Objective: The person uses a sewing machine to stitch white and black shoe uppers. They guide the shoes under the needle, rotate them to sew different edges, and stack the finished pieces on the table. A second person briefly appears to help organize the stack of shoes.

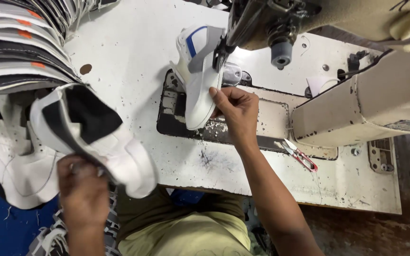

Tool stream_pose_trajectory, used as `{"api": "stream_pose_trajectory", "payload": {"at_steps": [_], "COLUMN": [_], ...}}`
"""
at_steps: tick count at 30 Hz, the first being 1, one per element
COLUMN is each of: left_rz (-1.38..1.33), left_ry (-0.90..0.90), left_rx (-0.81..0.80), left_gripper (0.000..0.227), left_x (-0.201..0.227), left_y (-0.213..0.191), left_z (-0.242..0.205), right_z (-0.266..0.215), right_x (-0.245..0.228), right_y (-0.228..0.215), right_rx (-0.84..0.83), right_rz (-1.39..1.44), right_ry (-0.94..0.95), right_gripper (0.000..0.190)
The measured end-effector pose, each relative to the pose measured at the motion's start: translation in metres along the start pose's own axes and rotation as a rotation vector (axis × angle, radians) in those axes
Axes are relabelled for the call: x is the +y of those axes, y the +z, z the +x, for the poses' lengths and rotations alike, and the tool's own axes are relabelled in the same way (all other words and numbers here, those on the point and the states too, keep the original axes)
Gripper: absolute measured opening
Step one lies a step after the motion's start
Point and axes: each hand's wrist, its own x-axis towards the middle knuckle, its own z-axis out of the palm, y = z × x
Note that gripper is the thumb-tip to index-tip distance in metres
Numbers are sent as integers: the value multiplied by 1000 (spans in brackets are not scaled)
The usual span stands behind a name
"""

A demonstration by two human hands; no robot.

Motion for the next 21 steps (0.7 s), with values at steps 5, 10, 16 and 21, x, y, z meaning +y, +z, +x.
{"api": "stream_pose_trajectory", "payload": {"at_steps": [5, 10, 16, 21], "left_rz": [621, 859, 971, 1191], "left_ry": [-12, -63, -28, 243], "left_rx": [-223, -453, -565, -574], "left_gripper": [60, 81, 75, 55], "left_x": [-37, -79, -75, -64], "left_y": [145, 228, 220, 221], "left_z": [8, 31, 72, 77], "right_z": [7, 5, 8, -7], "right_x": [35, 1, -4, -3], "right_y": [-9, -53, -63, -16], "right_rx": [35, -33, -251, 14], "right_rz": [-41, 81, -21, -203], "right_ry": [-67, 119, 123, -65], "right_gripper": [24, 35, 19, 27]}}
